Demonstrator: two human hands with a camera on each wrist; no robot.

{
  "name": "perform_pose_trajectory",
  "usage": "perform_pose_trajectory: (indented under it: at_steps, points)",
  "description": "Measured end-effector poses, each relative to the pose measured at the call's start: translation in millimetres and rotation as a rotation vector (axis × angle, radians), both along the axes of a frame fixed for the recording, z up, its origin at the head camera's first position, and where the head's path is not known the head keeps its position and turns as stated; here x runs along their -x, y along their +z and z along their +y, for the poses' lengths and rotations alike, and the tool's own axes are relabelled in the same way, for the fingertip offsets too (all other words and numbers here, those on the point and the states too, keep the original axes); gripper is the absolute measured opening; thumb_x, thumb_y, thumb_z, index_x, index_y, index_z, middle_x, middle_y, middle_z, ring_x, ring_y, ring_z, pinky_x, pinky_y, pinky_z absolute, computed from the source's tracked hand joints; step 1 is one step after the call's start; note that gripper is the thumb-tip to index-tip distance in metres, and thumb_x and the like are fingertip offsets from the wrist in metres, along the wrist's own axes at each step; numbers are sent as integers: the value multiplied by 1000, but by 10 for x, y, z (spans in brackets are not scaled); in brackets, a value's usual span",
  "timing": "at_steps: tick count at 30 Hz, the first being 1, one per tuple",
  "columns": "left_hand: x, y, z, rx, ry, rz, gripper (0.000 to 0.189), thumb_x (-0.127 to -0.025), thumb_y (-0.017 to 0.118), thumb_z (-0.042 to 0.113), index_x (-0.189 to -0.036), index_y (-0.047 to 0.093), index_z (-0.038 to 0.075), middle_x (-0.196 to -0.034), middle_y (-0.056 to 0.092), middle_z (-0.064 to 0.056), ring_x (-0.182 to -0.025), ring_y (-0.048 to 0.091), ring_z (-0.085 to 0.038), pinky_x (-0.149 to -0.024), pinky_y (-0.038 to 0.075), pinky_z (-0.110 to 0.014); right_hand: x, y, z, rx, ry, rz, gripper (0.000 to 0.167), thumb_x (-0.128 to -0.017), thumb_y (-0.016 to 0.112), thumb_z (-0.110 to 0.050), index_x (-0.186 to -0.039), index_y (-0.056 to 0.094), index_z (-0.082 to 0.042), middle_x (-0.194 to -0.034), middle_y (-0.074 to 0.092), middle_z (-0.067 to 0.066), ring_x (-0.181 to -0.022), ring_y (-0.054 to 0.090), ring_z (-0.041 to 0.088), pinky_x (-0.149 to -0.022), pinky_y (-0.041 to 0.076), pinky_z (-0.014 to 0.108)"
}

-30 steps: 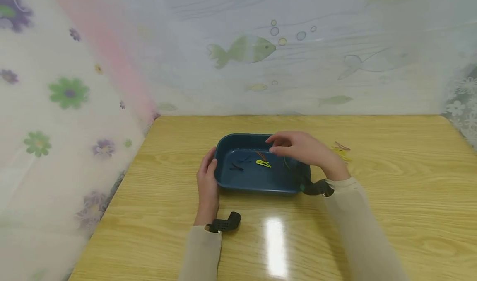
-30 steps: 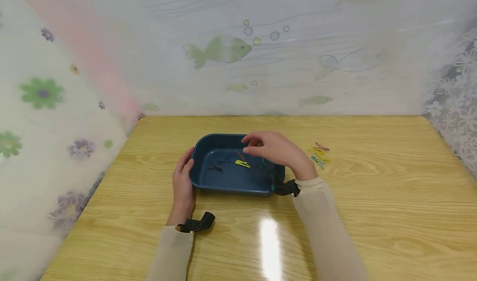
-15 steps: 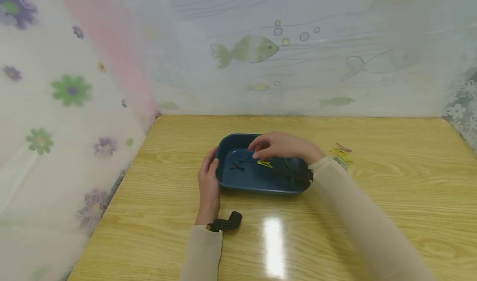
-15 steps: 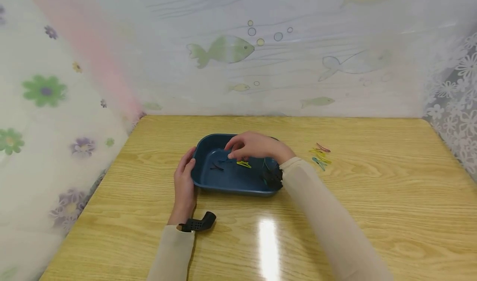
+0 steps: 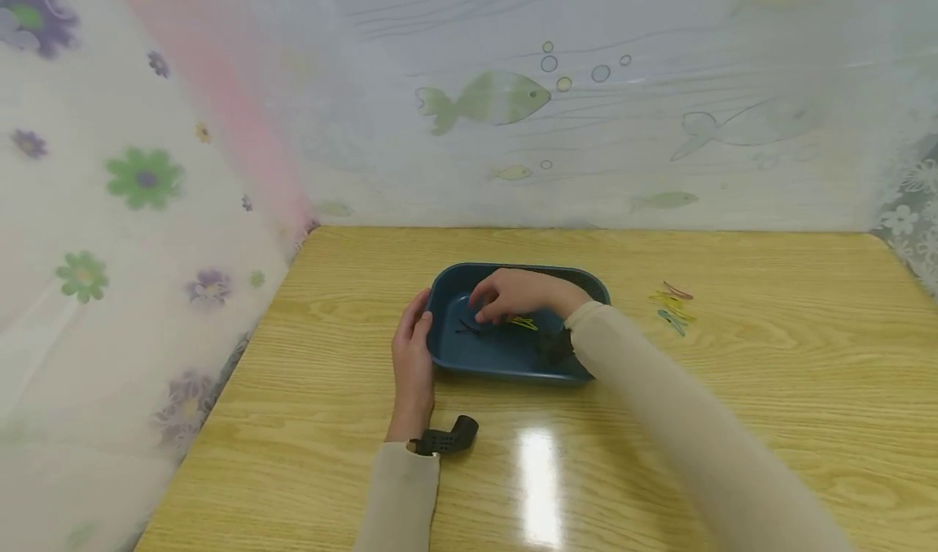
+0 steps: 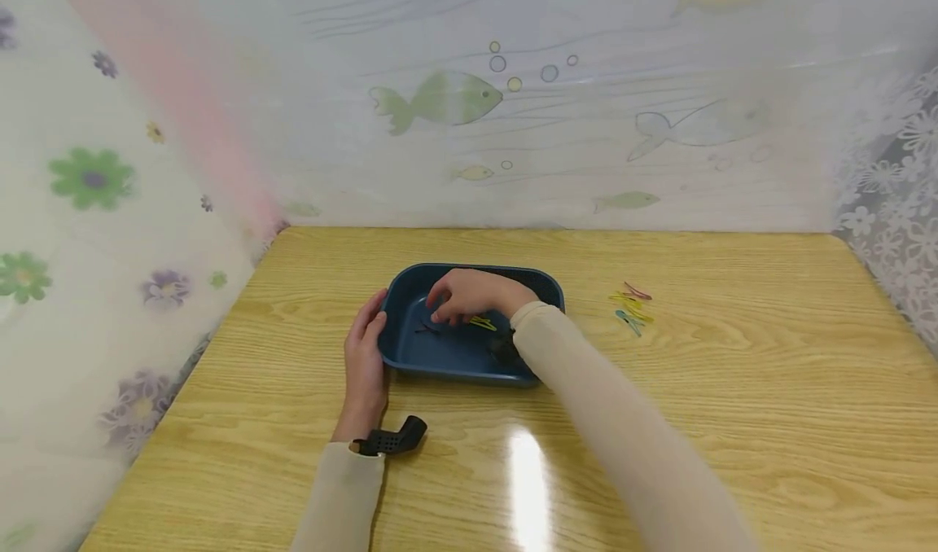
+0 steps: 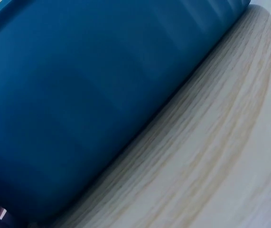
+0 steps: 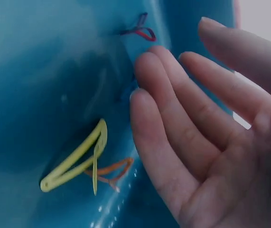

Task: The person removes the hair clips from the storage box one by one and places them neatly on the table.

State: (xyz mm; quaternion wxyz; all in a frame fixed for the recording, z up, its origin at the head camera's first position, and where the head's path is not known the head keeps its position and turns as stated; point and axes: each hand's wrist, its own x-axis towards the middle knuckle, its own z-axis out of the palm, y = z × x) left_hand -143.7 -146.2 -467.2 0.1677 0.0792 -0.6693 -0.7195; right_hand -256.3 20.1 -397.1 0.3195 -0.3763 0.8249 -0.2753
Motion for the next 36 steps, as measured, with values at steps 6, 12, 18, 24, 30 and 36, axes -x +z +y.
perform_pose_trajectory:
  at_steps: [6,12,18,24,30,36]
  points:
    - [-7,-7,8,-19,-6,-3,32,-95,41,25,-126,50,23,-127,47,11,-119,38,-3,-100,28,-28,-22,-73,-122,-69,-40,-1,37,-85,59,-22,-119,54,-9,-85,64,0,-72,61,18,-64,50,29]
    - [-4,-3,6,-23,-11,0,32,-95,40,25,-126,50,23,-127,47,11,-119,38,-4,-100,28,-29,-49,-165,-195,-111,-50,34,38,-83,62,-23,-118,56,-10,-82,63,-2,-68,60,14,-60,49,27]
    - [8,-6,-7,-25,-13,1,32,-95,41,25,-126,50,23,-126,48,12,-119,38,-4,-100,28,-29,-58,-212,-270,-130,-48,87,39,-80,66,-25,-116,58,-11,-80,62,-3,-65,60,12,-59,48,26]
    - [26,-6,-3,-24,-11,13,33,-95,41,23,-126,50,20,-126,48,10,-119,38,-4,-100,28,-29,-61,-204,-321,-155,-25,180,34,-78,68,-22,-110,60,-12,-80,61,-3,-66,58,10,-61,47,25]
    - [15,7,-1,-22,-12,14,33,-95,41,24,-127,50,21,-126,48,10,-118,39,-5,-99,29,-30,-60,-227,-339,-163,-29,242,25,-79,66,-17,-104,62,-16,-79,59,-4,-68,56,10,-61,46,25]
    - [8,3,-14,-24,-8,8,33,-95,41,24,-127,50,21,-126,48,11,-118,39,-5,-99,29,-30,-58,-186,-326,-141,-9,243,17,-79,63,-16,-96,66,-18,-82,61,-6,-71,56,9,-64,46,24]
